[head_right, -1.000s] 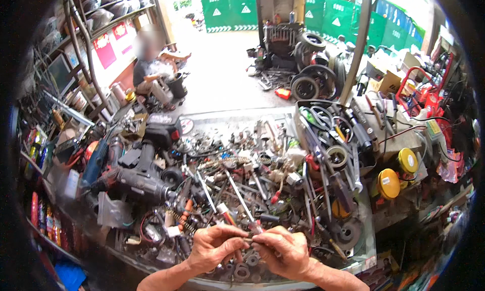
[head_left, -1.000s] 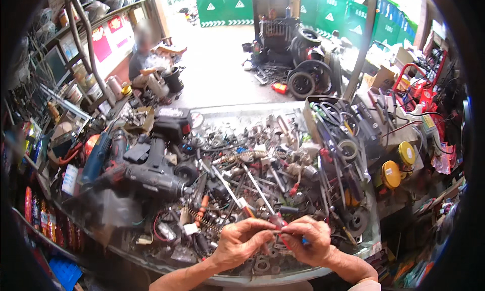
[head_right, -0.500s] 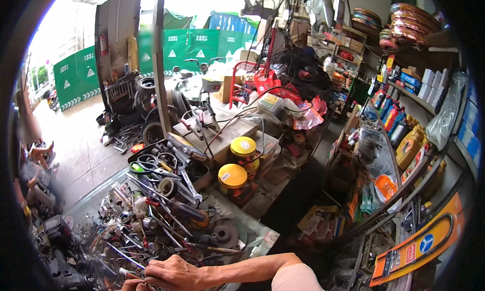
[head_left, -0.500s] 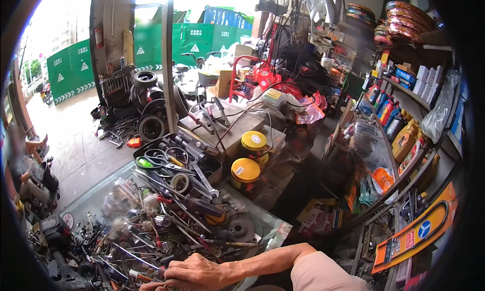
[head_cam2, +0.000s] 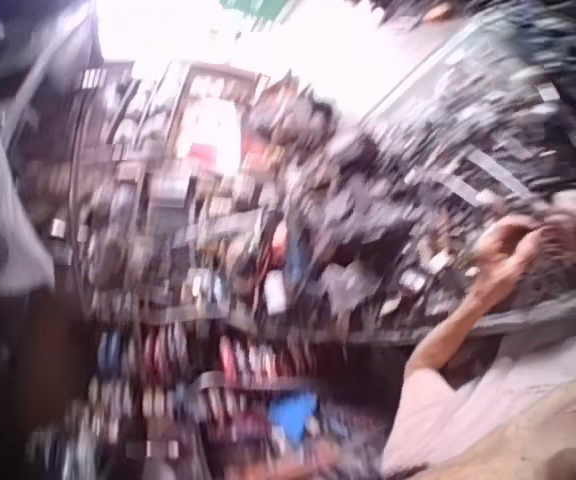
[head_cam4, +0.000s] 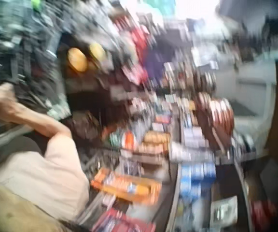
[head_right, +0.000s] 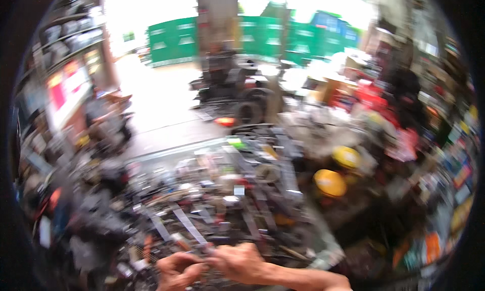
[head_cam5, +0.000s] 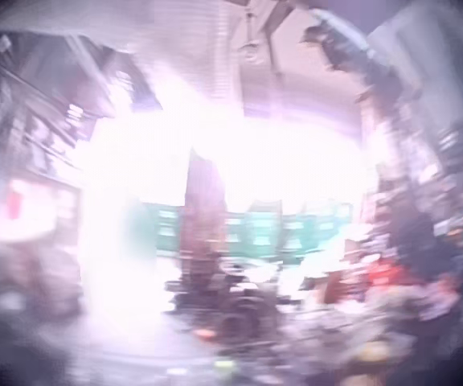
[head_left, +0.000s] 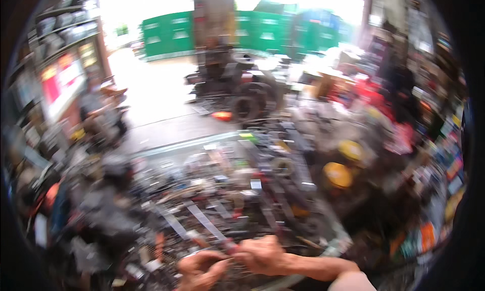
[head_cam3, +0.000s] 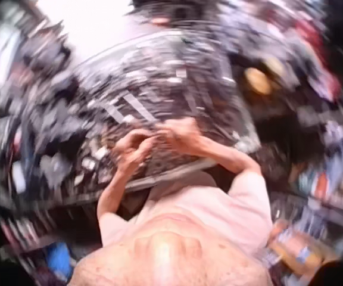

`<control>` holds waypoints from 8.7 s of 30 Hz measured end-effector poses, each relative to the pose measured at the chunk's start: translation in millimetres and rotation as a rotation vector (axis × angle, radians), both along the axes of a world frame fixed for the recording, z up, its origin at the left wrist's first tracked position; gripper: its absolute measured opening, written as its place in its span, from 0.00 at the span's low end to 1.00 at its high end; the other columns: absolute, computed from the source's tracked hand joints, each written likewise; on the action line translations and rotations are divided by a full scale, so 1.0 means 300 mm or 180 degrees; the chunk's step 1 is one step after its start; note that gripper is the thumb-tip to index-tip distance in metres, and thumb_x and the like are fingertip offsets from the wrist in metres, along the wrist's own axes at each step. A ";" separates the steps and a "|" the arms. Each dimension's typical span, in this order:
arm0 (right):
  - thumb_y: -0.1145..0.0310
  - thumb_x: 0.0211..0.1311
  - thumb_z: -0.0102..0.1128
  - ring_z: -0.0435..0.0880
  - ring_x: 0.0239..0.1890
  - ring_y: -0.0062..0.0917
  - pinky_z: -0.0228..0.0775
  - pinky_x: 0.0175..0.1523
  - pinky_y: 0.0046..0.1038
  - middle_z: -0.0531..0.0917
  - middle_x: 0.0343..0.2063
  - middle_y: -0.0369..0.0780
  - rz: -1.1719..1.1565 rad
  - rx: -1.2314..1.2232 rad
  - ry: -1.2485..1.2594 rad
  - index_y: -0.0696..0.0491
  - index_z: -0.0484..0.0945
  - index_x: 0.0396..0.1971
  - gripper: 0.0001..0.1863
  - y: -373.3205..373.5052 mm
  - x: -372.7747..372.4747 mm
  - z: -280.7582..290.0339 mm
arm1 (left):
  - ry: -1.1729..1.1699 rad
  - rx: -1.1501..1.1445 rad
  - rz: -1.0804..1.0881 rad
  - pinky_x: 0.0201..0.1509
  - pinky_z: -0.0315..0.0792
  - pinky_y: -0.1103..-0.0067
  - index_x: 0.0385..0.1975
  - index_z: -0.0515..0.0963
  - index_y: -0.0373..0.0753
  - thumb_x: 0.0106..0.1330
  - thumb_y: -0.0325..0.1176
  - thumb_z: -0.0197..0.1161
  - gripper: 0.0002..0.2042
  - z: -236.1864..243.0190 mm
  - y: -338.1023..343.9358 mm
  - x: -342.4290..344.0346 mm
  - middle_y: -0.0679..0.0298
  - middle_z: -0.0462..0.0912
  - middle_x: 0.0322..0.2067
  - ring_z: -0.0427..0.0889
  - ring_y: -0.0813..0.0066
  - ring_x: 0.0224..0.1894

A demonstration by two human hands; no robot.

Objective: The person uses a screwdriver to manipulate a small mechanical component over a cluttered workbench. They repeatedly adjust the tool and the part, seemingly attempting to disassemble or fix it. The workspace is filled with various tools and spare parts, and another person is visible sitting in the background.

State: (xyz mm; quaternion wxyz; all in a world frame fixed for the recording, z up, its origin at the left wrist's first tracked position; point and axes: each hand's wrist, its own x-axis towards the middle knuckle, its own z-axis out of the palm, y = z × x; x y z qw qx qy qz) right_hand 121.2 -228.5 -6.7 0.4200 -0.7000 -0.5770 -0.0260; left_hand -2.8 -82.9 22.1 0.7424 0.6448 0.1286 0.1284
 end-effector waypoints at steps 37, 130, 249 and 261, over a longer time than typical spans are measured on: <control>0.70 0.55 0.59 0.74 0.13 0.27 0.63 0.19 0.24 0.76 0.17 0.39 -0.0138 0.0333 0.0929 0.57 0.75 0.26 0.06 0.035 -0.049 0.096 | -0.0130 -0.0429 -0.0191 0.24 0.70 0.89 0.42 0.75 0.30 0.63 0.25 0.59 0.10 -0.057 0.037 -0.031 0.60 0.83 0.31 0.81 0.81 0.26; 0.67 0.53 0.65 0.75 0.16 0.25 0.66 0.18 0.25 0.77 0.22 0.39 0.0204 0.0176 0.0408 0.56 0.76 0.33 0.11 0.006 -0.004 0.025 | -0.0131 -0.0352 -0.0106 0.24 0.74 0.87 0.41 0.75 0.29 0.64 0.24 0.58 0.09 -0.041 0.032 -0.029 0.56 0.83 0.30 0.82 0.78 0.25; 0.58 0.54 0.56 0.69 0.13 0.13 0.57 0.17 0.19 0.71 0.10 0.31 -0.0929 -0.1373 0.0153 0.58 0.77 0.17 0.17 0.317 0.497 0.671 | -0.1599 0.3927 0.1414 0.15 0.66 0.77 0.21 0.66 0.38 0.61 0.37 0.62 0.14 -0.061 0.197 -0.078 0.65 0.68 0.15 0.73 0.72 0.14; 0.69 0.53 0.59 0.70 0.25 0.10 0.62 0.28 0.15 0.76 0.24 0.33 -0.0894 -0.1308 0.0953 0.62 0.76 0.35 0.13 0.016 0.207 0.663 | -0.1621 0.3933 0.1381 0.15 0.64 0.80 0.27 0.72 0.35 0.58 0.37 0.65 0.12 -0.063 0.216 -0.082 0.67 0.69 0.14 0.75 0.75 0.14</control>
